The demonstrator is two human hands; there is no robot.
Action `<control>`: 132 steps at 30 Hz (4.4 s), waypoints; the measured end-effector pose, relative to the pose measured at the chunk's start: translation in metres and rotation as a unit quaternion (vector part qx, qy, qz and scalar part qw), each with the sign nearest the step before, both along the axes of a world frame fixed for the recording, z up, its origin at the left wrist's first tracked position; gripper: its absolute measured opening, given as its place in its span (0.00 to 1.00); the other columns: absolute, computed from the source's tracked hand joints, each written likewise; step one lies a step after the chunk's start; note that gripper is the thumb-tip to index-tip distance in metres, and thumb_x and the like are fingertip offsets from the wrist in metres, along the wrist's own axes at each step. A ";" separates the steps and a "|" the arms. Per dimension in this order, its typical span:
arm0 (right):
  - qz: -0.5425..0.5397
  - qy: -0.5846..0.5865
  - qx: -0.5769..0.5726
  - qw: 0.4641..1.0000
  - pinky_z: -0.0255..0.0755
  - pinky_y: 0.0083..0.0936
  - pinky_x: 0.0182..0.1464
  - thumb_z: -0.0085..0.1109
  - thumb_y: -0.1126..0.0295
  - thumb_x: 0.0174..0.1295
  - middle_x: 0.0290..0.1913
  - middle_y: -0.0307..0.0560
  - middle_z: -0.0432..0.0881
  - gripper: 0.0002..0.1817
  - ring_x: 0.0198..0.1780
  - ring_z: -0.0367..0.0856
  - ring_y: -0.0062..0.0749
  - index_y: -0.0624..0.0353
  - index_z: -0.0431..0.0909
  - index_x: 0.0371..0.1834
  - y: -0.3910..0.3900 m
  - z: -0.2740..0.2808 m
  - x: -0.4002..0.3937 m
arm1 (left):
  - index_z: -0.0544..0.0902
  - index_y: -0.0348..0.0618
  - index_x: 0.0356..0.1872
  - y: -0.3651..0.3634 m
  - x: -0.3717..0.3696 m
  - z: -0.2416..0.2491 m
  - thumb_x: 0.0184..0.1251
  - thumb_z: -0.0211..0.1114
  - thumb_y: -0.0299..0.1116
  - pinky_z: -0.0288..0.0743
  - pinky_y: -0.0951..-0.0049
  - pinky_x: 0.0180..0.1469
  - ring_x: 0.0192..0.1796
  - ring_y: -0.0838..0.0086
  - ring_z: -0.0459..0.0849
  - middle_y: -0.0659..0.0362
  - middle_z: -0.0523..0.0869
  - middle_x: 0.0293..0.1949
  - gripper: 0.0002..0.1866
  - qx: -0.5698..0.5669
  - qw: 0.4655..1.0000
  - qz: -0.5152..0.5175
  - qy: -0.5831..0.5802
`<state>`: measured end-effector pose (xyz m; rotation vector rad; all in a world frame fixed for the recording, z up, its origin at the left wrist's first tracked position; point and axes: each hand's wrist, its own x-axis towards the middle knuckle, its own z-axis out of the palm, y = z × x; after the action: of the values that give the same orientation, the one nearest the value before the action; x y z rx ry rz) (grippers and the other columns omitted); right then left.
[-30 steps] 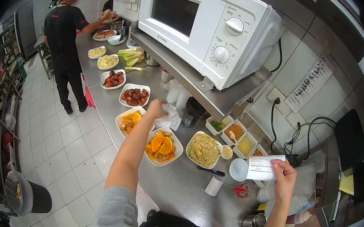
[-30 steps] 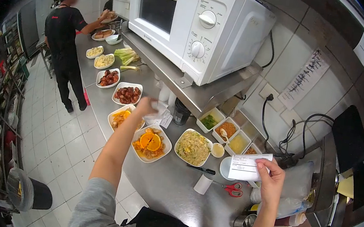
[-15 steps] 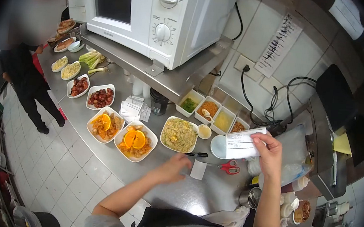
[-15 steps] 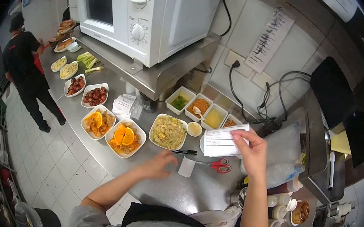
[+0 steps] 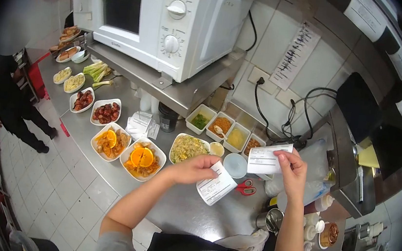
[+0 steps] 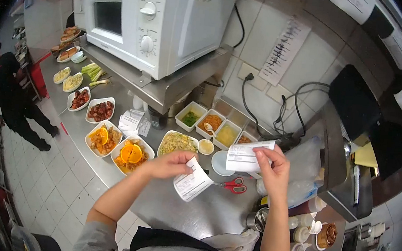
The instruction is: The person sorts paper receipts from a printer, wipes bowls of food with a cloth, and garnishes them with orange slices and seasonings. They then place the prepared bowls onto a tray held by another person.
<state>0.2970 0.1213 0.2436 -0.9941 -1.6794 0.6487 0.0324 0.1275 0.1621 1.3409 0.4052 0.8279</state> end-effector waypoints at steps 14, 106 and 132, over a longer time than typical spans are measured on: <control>0.175 -0.024 -0.021 0.984 0.67 0.23 0.48 0.63 0.71 0.53 0.41 0.47 0.79 0.10 0.44 0.76 0.30 0.64 0.81 0.37 -0.014 0.001 -0.034 | 0.74 0.39 0.44 0.012 -0.024 0.062 0.64 0.54 0.26 0.72 0.82 0.42 0.40 0.86 0.77 0.66 0.80 0.39 0.08 -0.002 0.989 -0.141 0.054; 0.107 0.082 -0.040 0.990 0.67 0.15 0.42 0.53 0.76 0.60 0.42 0.42 0.79 0.12 0.40 0.75 0.19 0.67 0.78 0.46 -0.015 -0.015 -0.021 | 0.67 0.29 0.54 0.066 -0.008 0.304 0.53 0.69 0.30 0.76 0.79 0.40 0.39 0.76 0.82 0.52 0.83 0.39 0.29 0.413 0.797 0.394 -0.196; 0.147 0.066 -0.081 0.984 0.68 0.15 0.44 0.53 0.76 0.61 0.42 0.43 0.79 0.12 0.41 0.75 0.20 0.66 0.78 0.46 -0.016 -0.015 -0.019 | 0.83 0.36 0.41 0.129 0.004 0.365 0.55 0.68 0.33 0.68 0.84 0.33 0.28 0.84 0.74 0.62 0.82 0.27 0.14 0.465 0.714 0.503 -0.145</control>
<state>0.2776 0.1049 0.2284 -0.8020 -1.6899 1.0375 0.0359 0.2564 0.5273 1.8312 0.4827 2.3749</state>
